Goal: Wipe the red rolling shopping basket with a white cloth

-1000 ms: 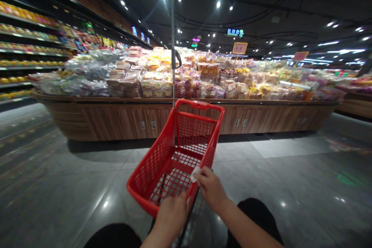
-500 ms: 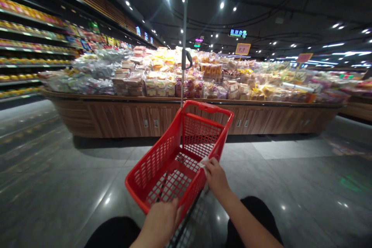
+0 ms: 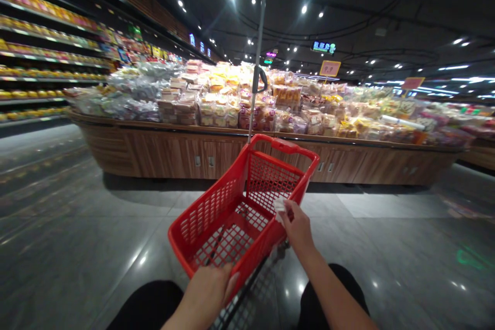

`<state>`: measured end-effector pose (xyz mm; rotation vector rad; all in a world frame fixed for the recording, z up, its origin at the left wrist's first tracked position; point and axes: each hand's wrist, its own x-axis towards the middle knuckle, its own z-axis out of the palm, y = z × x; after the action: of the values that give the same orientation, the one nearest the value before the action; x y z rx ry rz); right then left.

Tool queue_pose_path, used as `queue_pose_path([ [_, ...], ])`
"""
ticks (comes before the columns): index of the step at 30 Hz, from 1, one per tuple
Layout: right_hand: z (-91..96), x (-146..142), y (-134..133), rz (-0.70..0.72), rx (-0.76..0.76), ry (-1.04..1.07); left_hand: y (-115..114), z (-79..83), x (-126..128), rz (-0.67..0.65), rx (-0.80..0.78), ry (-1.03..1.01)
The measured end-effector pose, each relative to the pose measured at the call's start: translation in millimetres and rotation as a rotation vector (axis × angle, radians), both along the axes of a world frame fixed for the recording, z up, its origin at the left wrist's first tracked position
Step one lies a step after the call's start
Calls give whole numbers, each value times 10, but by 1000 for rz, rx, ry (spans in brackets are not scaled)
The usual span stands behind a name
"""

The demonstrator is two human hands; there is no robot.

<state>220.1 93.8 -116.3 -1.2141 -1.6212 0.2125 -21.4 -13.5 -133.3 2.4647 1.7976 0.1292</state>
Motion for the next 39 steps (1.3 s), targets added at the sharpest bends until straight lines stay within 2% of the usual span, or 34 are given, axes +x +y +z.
queue_pose_path([
  [2, -20, -34, 44, -9, 20, -11, -2, -9, -10, -2, 3, -9],
  [4, -88, -133, -17, 41, 37, -40, -4, -21, -19, -5, 6, -9],
  [8, -241, -390, -335, 292, 12, -96, -9, -28, -29, 4, 0, -9],
  [10, -272, -435, -413, 364, 7, -112, -13, -18, -33, 11, -4, -9],
  [12, -262, -392, -364, 323, 23, -99, -16, -4, -36, 11, -7, -4],
  [15, -213, -276, -197, 142, 57, -43, -19, 14, -38, -7, -8, -2],
  [17, -191, -281, -188, 85, 52, -28, -16, 21, -37, -16, -2, -6],
  [19, -199, -383, -316, 151, 26, -44, -10, 20, -37, -20, 1, -13],
  [22, -255, -577, -590, 354, 2, -72, -1, 3, -50, -16, 3, -17],
  [24, -284, -608, -650, 413, 8, -81, -1, -14, -64, -13, 7, -1],
  [26, -286, -535, -563, 351, 23, -85, -5, -24, -78, -17, 9, 17],
  [29, -254, -380, -354, 143, 42, -63, -14, -18, -91, -23, -2, 15],
  [31, -237, -376, -336, 73, 35, -48, -17, -9, -98, -28, -7, 6],
  [33, -241, -477, -447, 134, 20, -64, -13, -3, -112, -37, -9, -2],
  [36, -259, -665, -644, 299, -12, -115, -1, 1, -153, -40, -22, -13],
  [39, -232, -639, -578, 287, -21, -135, 6, 9, -219, -47, -48, -17],
])
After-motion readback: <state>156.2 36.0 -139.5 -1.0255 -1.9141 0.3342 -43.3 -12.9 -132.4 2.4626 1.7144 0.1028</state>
